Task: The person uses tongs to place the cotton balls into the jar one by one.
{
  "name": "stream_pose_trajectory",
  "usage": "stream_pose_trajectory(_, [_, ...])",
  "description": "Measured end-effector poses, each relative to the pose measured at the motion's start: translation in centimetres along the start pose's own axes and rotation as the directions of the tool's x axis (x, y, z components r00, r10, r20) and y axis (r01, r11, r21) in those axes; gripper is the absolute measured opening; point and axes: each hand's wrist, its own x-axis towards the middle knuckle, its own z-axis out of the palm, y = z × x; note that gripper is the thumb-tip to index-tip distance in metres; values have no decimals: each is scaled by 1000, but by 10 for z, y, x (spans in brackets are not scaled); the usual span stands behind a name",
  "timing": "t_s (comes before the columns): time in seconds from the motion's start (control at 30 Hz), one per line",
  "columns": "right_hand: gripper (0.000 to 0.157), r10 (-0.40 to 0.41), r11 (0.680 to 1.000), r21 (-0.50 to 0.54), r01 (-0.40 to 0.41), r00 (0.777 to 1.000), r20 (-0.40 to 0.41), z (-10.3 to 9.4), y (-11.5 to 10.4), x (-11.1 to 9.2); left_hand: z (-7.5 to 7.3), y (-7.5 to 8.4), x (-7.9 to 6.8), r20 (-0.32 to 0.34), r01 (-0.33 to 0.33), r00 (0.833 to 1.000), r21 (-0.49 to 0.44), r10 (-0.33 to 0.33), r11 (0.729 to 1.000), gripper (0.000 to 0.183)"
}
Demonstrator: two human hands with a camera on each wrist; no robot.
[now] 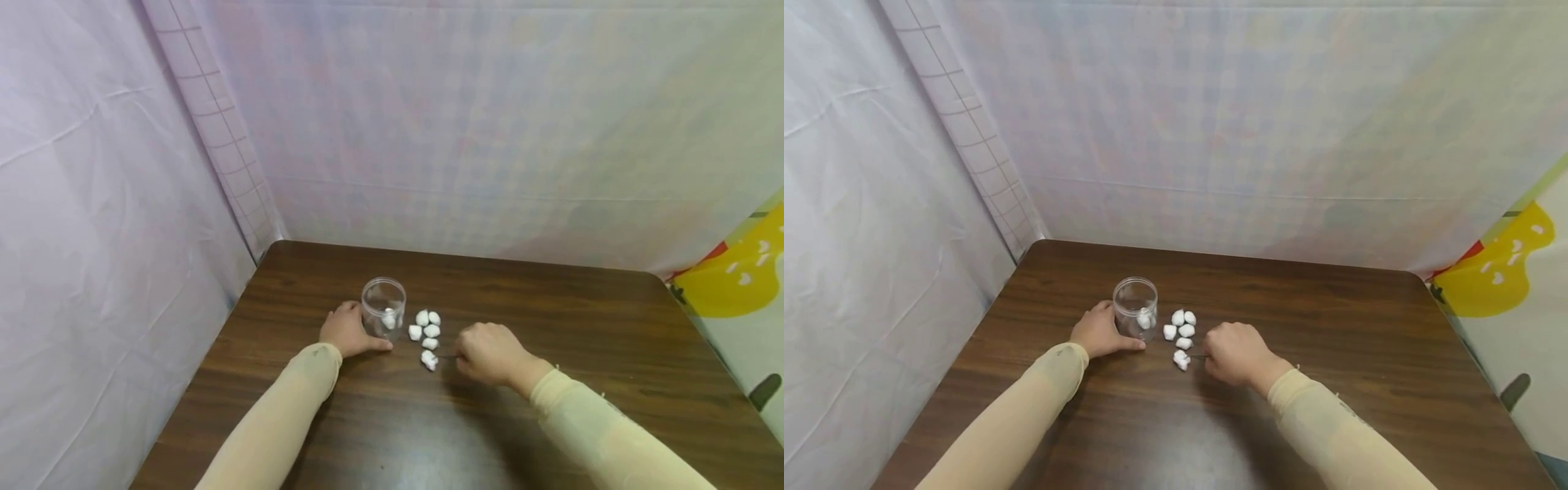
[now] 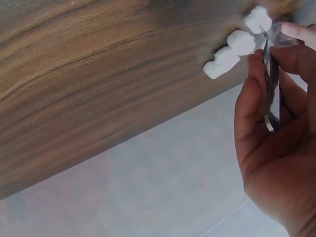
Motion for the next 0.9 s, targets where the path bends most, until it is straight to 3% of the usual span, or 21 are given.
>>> stream_pose_trajectory(0.33, [36, 17, 1000, -5, -17, 1000, -10, -9, 8, -1, 0, -1, 0, 7, 1, 1000, -2, -1, 1000, 105])
stream_pose_trajectory(0.57, [25, 50, 999, -10, -50, 999, 1, -20, 14, 2, 1, -2, 2, 10, 6, 1000, 0, -6, 1000, 106])
stream_pose_trajectory(0.7, [33, 50, 999, -16, -50, 999, -6, -28, 16, 5, 1, -2, 2, 8, 3, 1000, 3, -3, 1000, 107])
stream_pose_trajectory(0.9, [30, 36, 998, -40, -37, 999, -25, -38, 21, 10, 1, -2, 1, 8, 1, 1000, -1, -1, 1000, 106])
